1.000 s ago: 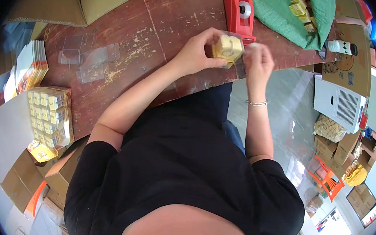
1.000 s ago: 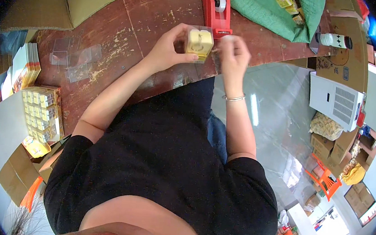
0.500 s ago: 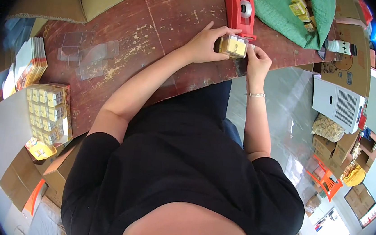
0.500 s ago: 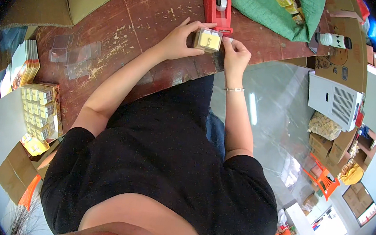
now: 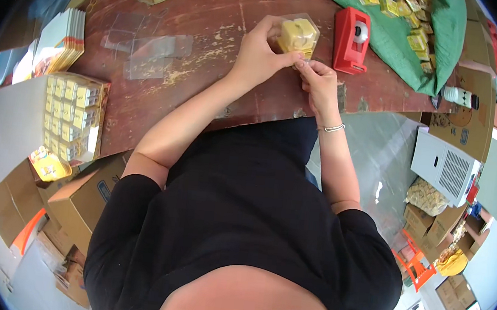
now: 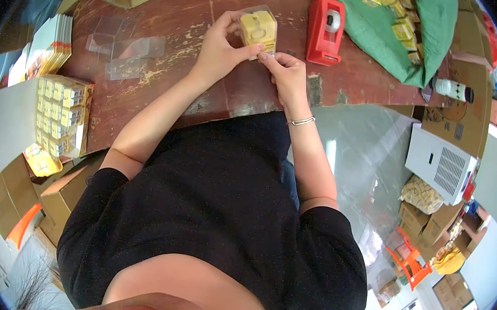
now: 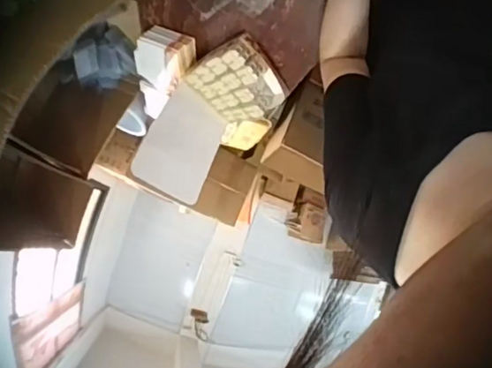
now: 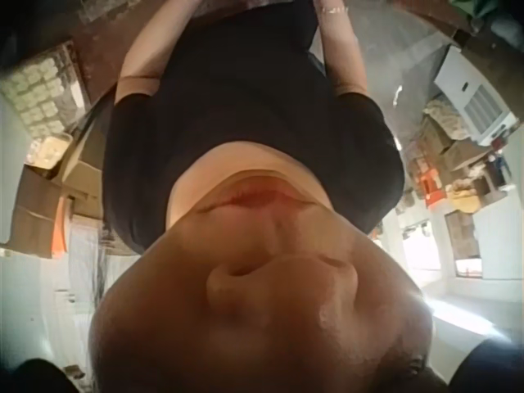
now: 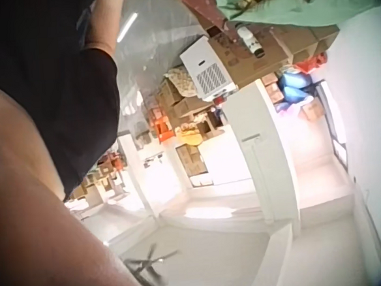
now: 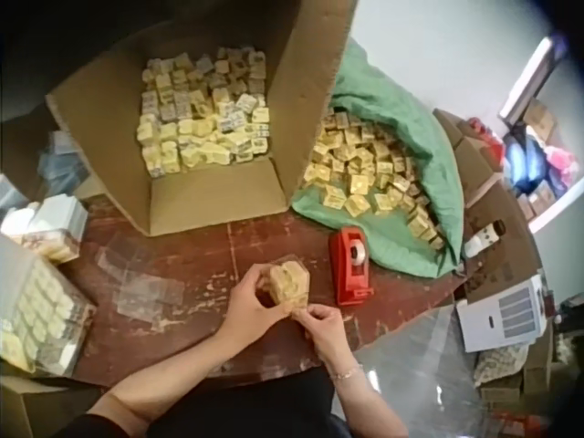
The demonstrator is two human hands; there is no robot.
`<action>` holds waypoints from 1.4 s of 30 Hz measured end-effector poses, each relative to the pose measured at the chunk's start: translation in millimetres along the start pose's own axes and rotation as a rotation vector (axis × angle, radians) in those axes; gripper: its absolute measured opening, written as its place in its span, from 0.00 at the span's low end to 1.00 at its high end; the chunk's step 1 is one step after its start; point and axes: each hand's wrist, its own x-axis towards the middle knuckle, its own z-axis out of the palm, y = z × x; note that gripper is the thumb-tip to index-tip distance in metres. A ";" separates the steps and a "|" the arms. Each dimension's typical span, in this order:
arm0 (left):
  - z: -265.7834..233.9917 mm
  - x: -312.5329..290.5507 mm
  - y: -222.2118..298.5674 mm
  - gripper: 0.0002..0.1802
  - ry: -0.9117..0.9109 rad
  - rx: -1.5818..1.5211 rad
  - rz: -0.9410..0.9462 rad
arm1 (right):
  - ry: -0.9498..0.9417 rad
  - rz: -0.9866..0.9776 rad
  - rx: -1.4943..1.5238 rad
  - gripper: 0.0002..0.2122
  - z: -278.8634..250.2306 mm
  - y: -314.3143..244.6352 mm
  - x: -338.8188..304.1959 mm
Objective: The person puts small items into clear plastic packaging boxes, seals them using tape from a tape dispenser, folds a cardboard box, and places boxes inside it.
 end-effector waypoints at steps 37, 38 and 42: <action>-284.7 -295.3 84.2 0.24 0.730 1.621 -0.352 | -0.476 -0.822 -1.454 0.28 241.8 -22.0 65.4; -279.4 -286.8 84.4 0.23 0.707 1.791 -0.346 | -0.512 -0.733 -1.334 0.27 243.6 -22.6 66.6; -243.5 -235.5 101.7 0.22 0.885 1.648 -0.244 | -0.577 -0.530 -0.969 0.26 237.8 -24.3 60.8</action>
